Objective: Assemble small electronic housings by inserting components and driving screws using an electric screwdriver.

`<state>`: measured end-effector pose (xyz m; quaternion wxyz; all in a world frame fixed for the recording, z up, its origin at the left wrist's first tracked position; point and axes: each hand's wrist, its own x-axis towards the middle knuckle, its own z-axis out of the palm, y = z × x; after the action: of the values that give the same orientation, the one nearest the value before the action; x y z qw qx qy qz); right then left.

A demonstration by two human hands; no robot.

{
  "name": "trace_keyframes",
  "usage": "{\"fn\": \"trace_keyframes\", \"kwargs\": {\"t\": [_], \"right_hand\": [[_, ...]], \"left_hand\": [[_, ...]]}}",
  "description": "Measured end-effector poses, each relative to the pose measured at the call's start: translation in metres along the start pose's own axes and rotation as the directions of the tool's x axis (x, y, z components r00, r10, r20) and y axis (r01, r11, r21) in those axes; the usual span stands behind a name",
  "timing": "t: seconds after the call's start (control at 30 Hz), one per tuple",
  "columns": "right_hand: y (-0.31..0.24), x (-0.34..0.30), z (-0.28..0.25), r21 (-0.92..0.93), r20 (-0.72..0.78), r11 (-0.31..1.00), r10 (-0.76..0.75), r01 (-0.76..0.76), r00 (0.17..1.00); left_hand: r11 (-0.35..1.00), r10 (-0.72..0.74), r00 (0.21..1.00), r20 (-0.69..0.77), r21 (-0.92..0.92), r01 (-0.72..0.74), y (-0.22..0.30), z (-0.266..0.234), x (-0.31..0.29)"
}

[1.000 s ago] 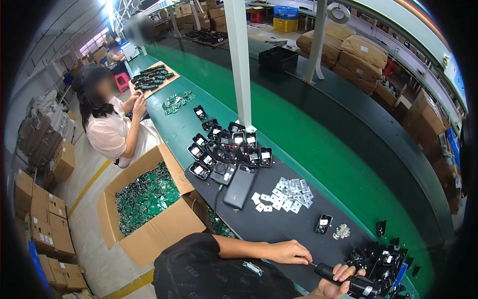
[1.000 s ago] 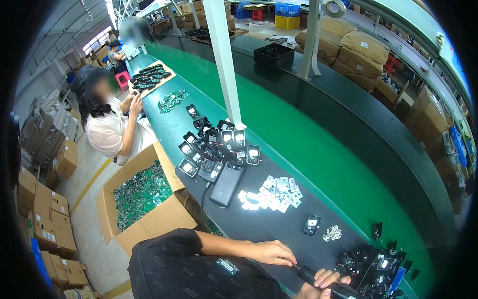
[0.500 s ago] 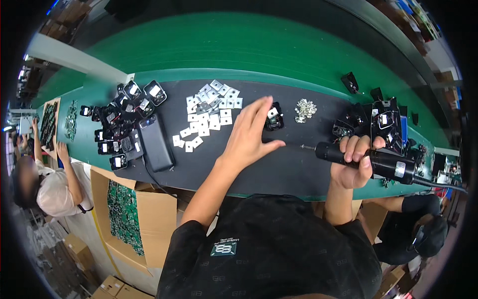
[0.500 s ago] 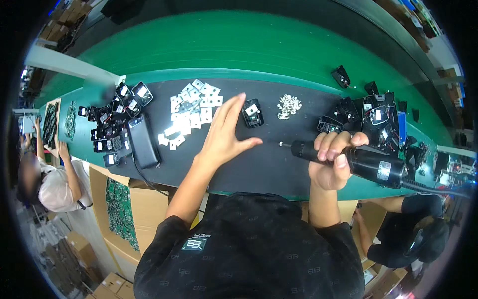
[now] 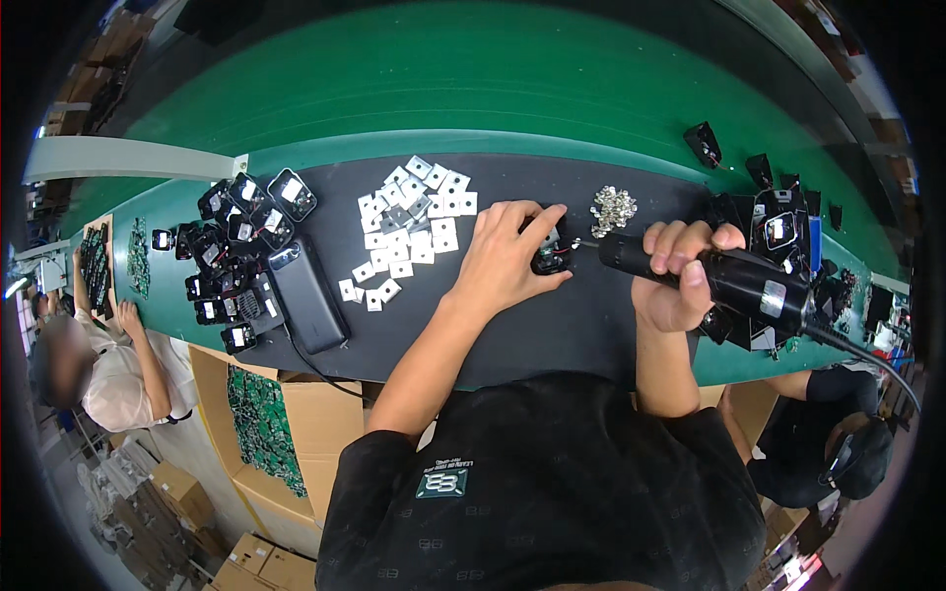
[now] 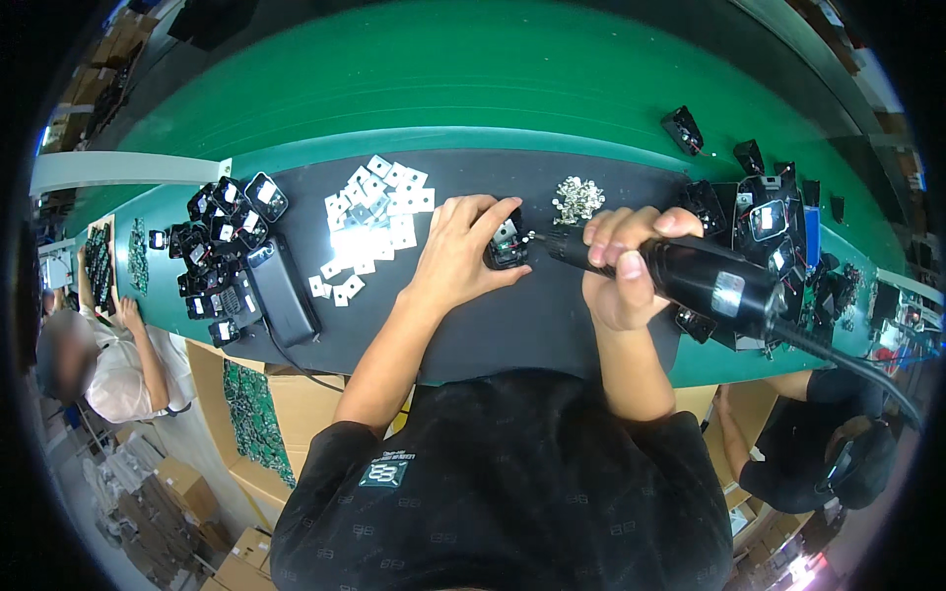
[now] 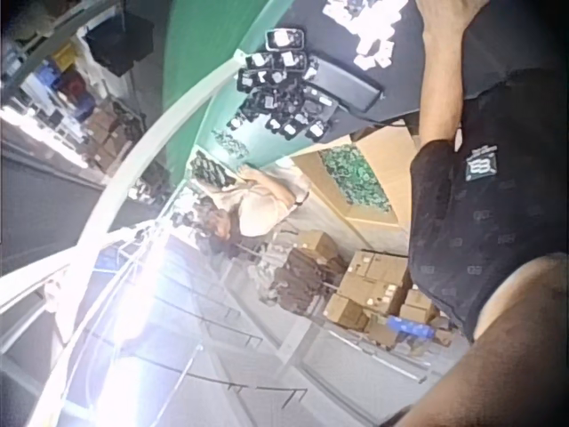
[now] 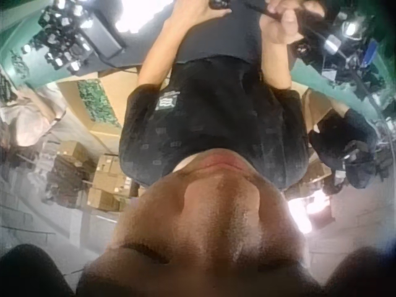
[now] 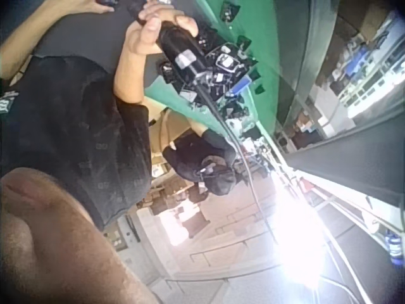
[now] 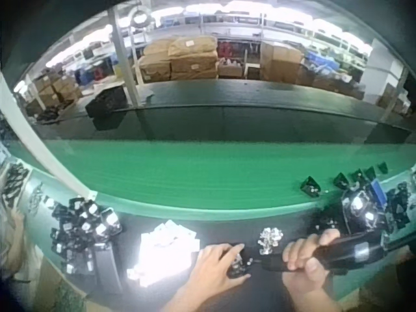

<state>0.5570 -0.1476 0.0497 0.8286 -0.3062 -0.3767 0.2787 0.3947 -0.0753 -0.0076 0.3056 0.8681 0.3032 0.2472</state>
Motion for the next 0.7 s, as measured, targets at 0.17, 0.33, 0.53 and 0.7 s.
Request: {"fn": "trace_keyframes", "kwargs": {"t": [0.17, 0.33, 0.53, 0.7], "right_hand": [[0.017, 0.001, 0.008, 0.002, 0.018, 0.999, 0.035, -0.035, 0.999], [0.022, -0.001, 0.011, -0.017, 0.04, 0.998, 0.057, -0.057, 0.998], [0.025, 0.001, 0.01, 0.007, 0.015, 0.997, 0.074, -0.074, 0.997], [0.025, 0.001, 0.01, 0.008, 0.017, 0.996, 0.091, -0.091, 0.996]], "left_hand": [[0.999, -0.018, 1.0, -0.016, -0.034, 0.018, -0.003, 0.001, 0.001], [0.997, -0.056, 0.998, -0.005, -0.044, 0.056, -0.001, -0.001, 0.002], [0.998, -0.046, 0.999, -0.009, -0.052, 0.046, -0.003, 0.001, 0.004], [0.998, -0.04, 0.999, -0.025, -0.055, 0.038, -0.004, 0.001, 0.004]]}}
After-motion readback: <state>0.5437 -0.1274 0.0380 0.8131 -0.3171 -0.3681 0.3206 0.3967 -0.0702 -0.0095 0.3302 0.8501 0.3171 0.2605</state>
